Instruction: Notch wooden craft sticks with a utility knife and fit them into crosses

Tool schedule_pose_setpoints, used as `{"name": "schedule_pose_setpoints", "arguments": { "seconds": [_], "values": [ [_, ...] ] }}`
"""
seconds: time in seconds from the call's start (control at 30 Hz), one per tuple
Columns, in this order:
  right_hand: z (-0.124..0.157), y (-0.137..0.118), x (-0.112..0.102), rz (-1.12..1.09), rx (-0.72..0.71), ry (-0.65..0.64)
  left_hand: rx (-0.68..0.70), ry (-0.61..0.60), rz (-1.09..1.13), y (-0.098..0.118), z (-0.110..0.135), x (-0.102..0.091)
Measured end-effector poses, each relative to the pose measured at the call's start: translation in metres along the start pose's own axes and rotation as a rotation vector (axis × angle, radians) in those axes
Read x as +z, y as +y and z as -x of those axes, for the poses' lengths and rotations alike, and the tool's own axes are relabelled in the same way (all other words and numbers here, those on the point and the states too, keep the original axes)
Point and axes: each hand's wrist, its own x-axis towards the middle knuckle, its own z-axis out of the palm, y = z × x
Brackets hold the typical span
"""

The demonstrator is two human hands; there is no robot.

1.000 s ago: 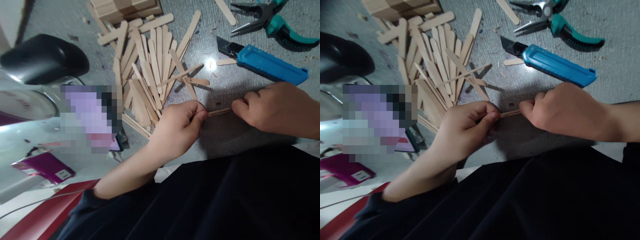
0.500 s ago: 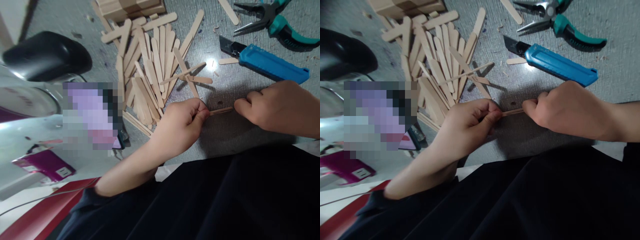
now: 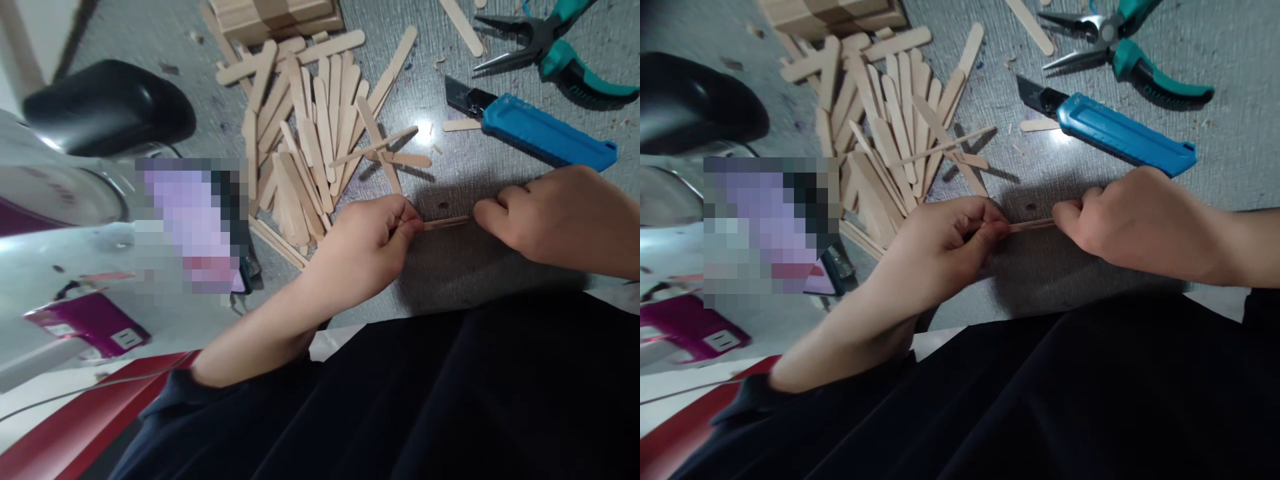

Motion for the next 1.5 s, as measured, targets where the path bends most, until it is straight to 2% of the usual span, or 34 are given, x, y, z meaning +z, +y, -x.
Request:
{"name": "schedule_pose_setpoints", "arguments": {
  "seconds": [0.23,0.37,0.53,0.67,0.83,1.03,1.1,1.33,1.4,1.5],
  "values": [
    [0.002,0.001,-0.002,-0.027,0.010,-0.062,-0.007,0.001,-0.044,0.001,0.000,0.000],
    [0.002,0.003,0.005,0.033,-0.008,-0.060,0.005,-0.027,-0.034,0.003,-0.001,-0.002],
    [0.003,0.010,0.020,0.142,-0.048,0.017,0.032,-0.016,-0.045,0.004,-0.002,-0.001],
    [0.001,0.016,0.026,0.090,-0.007,0.033,0.056,0.016,-0.058,0.004,-0.003,0.001],
    [-0.004,0.021,0.016,-0.017,0.027,0.007,0.104,0.021,-0.025,-0.002,-0.006,0.003],
    [-0.011,0.026,-0.002,-0.112,0.111,-0.155,0.117,0.054,-0.040,-0.005,-0.008,0.004],
    [-0.010,0.024,0.001,-0.085,0.101,-0.107,0.115,0.056,-0.048,-0.003,-0.009,0.004],
    [-0.004,0.015,0.020,0.015,-0.080,0.218,0.142,0.080,-0.066,0.001,-0.011,0.003],
    [-0.004,0.013,0.021,0.019,-0.078,0.222,0.147,0.080,-0.068,0.000,-0.010,0.003],
    [-0.005,0.011,0.019,-0.055,-0.001,0.138,0.162,0.082,-0.080,-0.002,-0.010,0.004]
  ]
}}
